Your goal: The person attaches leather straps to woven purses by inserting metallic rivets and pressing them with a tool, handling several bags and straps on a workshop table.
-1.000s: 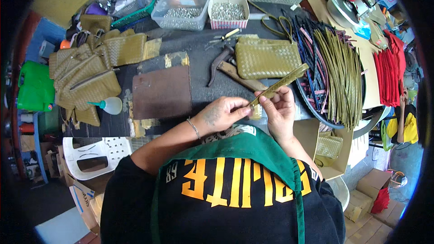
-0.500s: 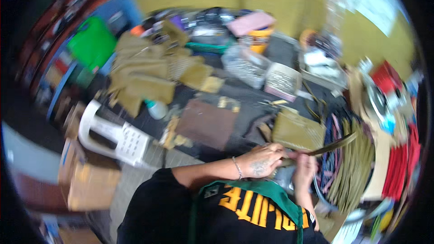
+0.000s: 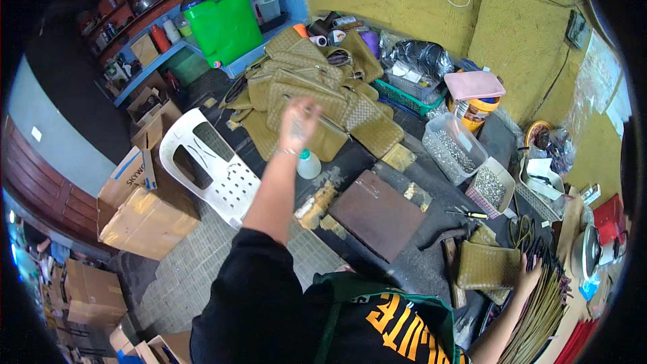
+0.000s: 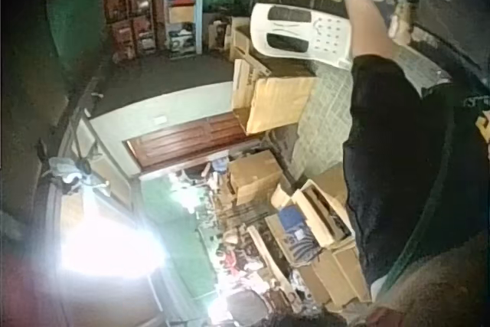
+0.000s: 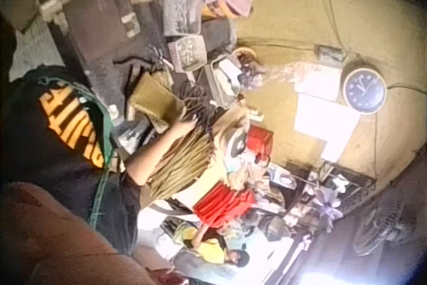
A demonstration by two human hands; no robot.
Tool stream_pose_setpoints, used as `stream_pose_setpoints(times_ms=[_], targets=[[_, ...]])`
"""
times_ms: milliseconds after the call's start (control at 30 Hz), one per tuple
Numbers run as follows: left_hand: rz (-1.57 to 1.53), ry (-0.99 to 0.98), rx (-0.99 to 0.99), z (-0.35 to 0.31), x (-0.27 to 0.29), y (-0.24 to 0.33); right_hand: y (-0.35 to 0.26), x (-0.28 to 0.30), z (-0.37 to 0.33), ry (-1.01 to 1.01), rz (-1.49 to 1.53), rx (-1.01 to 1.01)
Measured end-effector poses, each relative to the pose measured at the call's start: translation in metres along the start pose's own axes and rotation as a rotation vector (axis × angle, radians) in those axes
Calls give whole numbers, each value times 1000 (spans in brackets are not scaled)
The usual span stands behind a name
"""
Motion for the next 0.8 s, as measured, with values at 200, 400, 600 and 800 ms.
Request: stream_pose_setpoints(times_ms=[200, 400, 600, 800], targets=[[-276, -45, 304, 54, 51, -111, -42, 25, -66, -36, 264, 82], [-448, -216, 471, -19, 21, -142, -34, 7, -129, -192, 550, -236], [-325, -388, 514, -61, 7, -158, -87, 1, -143, -211, 591, -125], [-329, -533, 202, -43, 0, -93, -117, 5, -155, -232, 376, 13]])
Point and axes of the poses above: each hand's wrist, its own z-axis towards the middle knuckle, its own x-axis out of the back of the hand, y = z × x, the point moved 9 cm from there along z, towards the middle knuckle, and after that the axes turned 3 degrees about -y, right-handed, at the moved point
